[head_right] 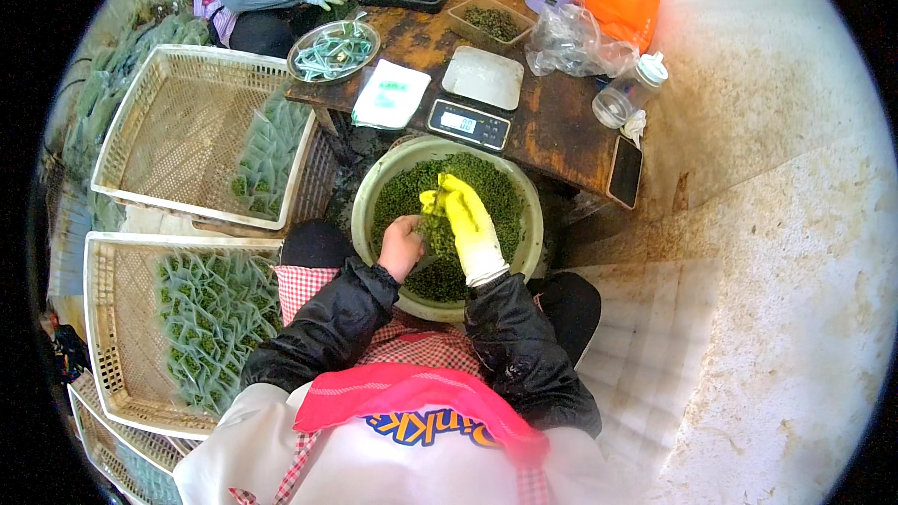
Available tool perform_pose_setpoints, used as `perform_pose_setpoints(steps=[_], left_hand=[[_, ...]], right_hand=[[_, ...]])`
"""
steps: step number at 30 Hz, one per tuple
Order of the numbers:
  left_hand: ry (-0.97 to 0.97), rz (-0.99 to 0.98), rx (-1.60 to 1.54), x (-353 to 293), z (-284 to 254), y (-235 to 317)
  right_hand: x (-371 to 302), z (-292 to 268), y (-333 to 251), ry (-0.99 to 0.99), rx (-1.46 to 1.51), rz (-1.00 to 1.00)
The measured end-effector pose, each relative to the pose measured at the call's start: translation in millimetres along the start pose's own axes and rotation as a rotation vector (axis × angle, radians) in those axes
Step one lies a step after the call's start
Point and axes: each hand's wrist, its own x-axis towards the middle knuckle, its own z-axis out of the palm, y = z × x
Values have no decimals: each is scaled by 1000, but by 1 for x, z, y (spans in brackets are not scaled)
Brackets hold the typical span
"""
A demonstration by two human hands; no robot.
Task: The person scoops green tea leaves from a bowl into small plastic bags, weighs each bag on a digital scale, and places the filled bags into a basket. The process is repeated continuously with other workers visible in the background.
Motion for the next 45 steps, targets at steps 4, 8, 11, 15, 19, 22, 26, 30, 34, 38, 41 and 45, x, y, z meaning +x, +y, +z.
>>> perform_pose_setpoints(steps=[4,8,11,15,19,22,26,30,34,38,41,45], left_hand=[[-38,-18,-22,0,0,2],[-49,-32,-65,-3,1,7],[-67,-1,-123,-6,1,8],[-105,-8,-210,-9,1,16],[-139,139,-192,-6,5,4],[-143,-95,-308,-8,2,9],[-97,-133,-243,-5,2,12],[-14,-94,-184,-2,0,-1],[-74,-164,-332,-3,-1,-1],[-154,-204,-362,-8,-3,16],[-22,388,104,-6,0,1],[-118,465,451,-24,6,17]], right_hand=[[-7,-8,9,5,-225,89],[-14,-2,1,-30,-320,30],[-13,-10,8,-4,-688,-180],[-16,-12,17,85,-850,-317],[-23,-32,42,32,-344,226],[-25,-28,31,-43,105,521],[-22,-20,53,-39,-642,41],[-33,-10,44,-67,-316,74],[-30,-14,46,-63,-220,43],[-28,-19,56,42,-221,90],[-22,-13,67,169,-377,82],[-1,-26,87,368,167,399]])
